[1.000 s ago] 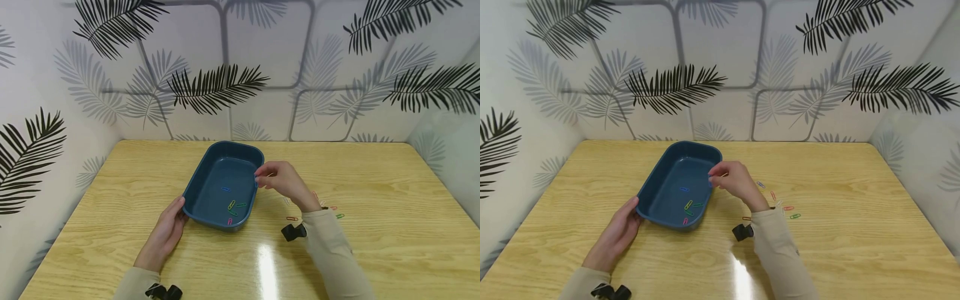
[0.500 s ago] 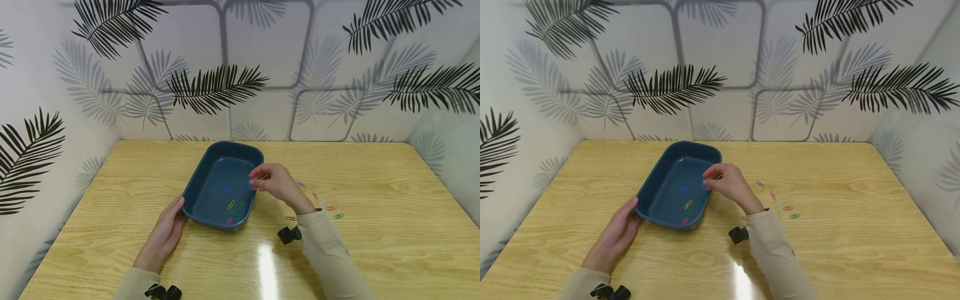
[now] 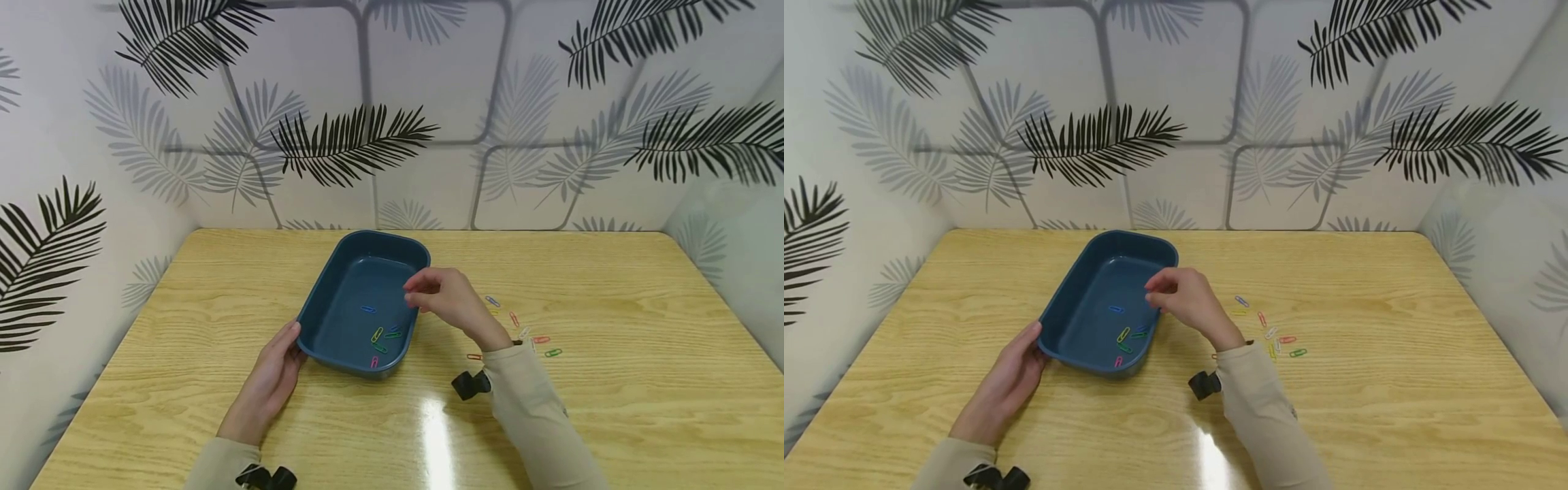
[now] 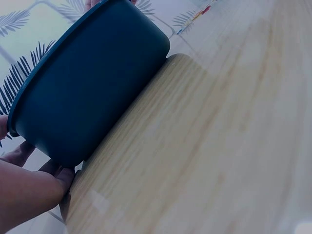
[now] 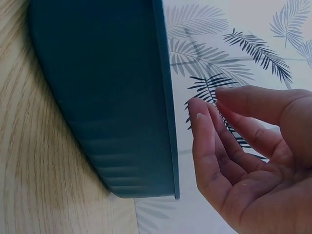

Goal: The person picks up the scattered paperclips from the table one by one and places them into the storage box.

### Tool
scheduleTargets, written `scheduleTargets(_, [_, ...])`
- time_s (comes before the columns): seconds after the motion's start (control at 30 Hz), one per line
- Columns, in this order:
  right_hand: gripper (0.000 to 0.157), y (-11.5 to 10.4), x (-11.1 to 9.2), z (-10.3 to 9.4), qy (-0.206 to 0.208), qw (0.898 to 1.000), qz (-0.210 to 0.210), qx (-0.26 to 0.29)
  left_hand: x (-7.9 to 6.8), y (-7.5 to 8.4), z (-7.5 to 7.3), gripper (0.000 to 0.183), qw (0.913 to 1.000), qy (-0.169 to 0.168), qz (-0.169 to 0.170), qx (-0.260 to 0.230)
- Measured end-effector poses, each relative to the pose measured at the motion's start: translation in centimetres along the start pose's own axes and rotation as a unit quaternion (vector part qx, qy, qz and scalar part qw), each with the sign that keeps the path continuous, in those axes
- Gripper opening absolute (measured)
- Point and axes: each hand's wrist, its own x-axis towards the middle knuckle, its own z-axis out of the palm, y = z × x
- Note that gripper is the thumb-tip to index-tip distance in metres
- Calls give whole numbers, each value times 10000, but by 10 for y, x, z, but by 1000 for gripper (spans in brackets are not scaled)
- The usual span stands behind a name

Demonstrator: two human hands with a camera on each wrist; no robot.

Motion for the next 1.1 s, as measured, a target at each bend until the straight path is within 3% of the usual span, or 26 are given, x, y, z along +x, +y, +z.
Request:
scheduleTargets(0.53, [18,10,-4,-19,-359,9988,-330,31,1,0,0,49,9998,109,-86,-107])
scheduleTargets(0.7, [19,13,-5,-28,-319,9990,-295,-73,1,-1,-1,52,10000,41,37,-48])
scheduleTargets(0.9, [20,25,-13,-43,-198,9994,-142,-226,1,-5,-7,65,9984,-351,446,67])
scheduleTargets(1.1, [22,38,-27,-65,25,9990,-48,-444,0,-3,-4,60,9997,-88,184,125])
